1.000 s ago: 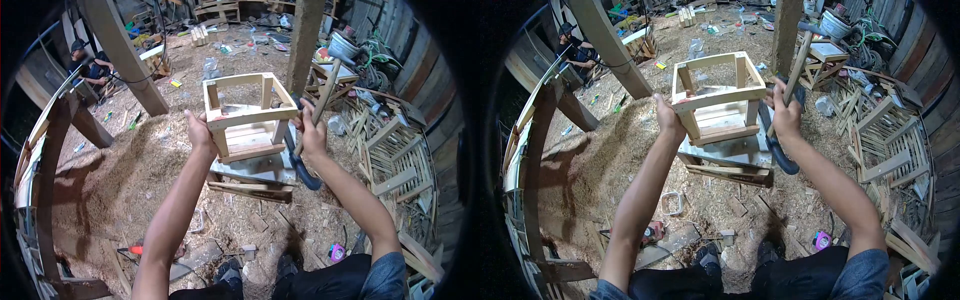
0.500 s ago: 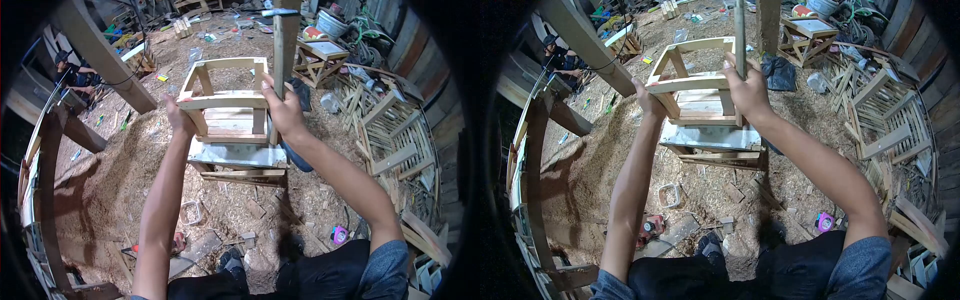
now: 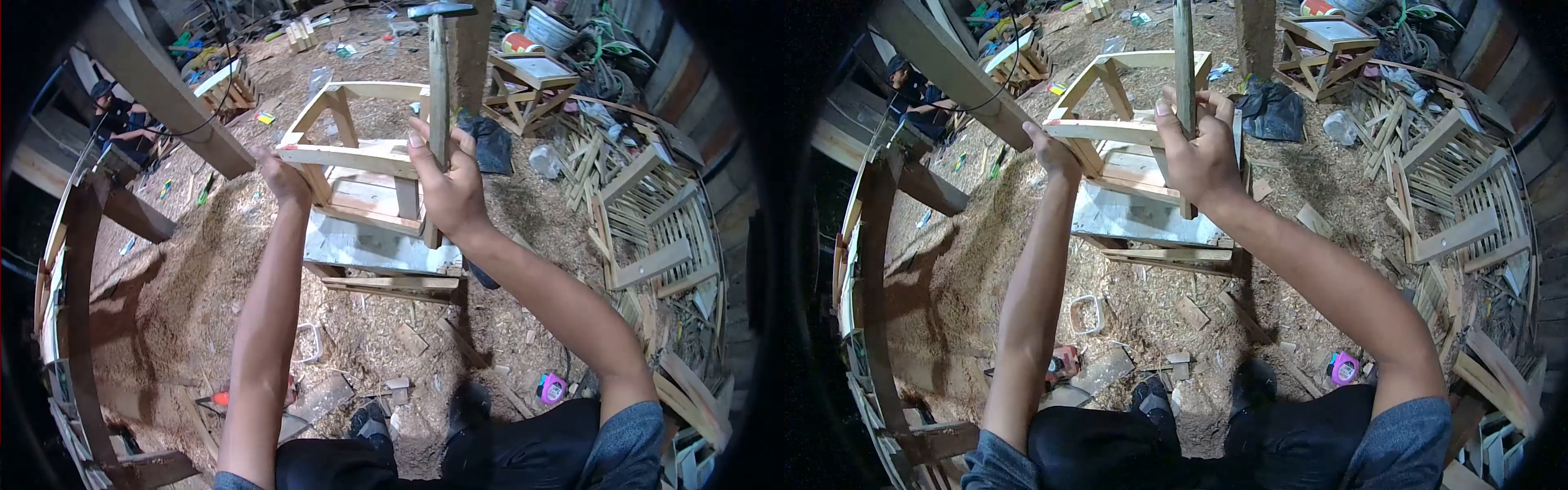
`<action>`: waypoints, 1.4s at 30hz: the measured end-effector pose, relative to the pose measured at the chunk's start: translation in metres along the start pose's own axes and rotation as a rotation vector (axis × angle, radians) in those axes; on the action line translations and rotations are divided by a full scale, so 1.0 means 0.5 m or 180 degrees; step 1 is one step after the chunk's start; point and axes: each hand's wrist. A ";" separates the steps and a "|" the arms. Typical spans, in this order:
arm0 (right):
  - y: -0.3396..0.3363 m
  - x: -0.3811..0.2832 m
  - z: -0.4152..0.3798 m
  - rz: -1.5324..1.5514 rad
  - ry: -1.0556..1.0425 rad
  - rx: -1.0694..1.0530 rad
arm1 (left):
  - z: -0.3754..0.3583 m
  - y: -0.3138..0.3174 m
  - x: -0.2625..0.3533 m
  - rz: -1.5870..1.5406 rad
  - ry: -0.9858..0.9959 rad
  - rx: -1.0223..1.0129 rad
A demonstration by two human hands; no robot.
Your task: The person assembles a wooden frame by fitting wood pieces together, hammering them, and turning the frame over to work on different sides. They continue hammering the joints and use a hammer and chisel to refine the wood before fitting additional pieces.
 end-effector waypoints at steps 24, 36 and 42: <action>-0.016 0.030 0.049 0.0412 0.0057 -0.0271 | -0.088 -0.025 0.054 0.0533 0.0420 0.0251; -0.038 0.122 -0.096 0.0860 0.0767 0.0210 | -0.163 -0.067 0.033 0.0596 -0.0248 -0.0445; -0.049 0.127 -0.179 0.0029 0.1316 -0.0243 | -0.269 -0.071 0.062 0.1309 0.2480 0.0007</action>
Point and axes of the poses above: each hand's wrist, its own z-axis towards the middle knuckle, its own y-axis out of the palm, x = y × z, and after that the axes turned 12 degrees about x, right-handed
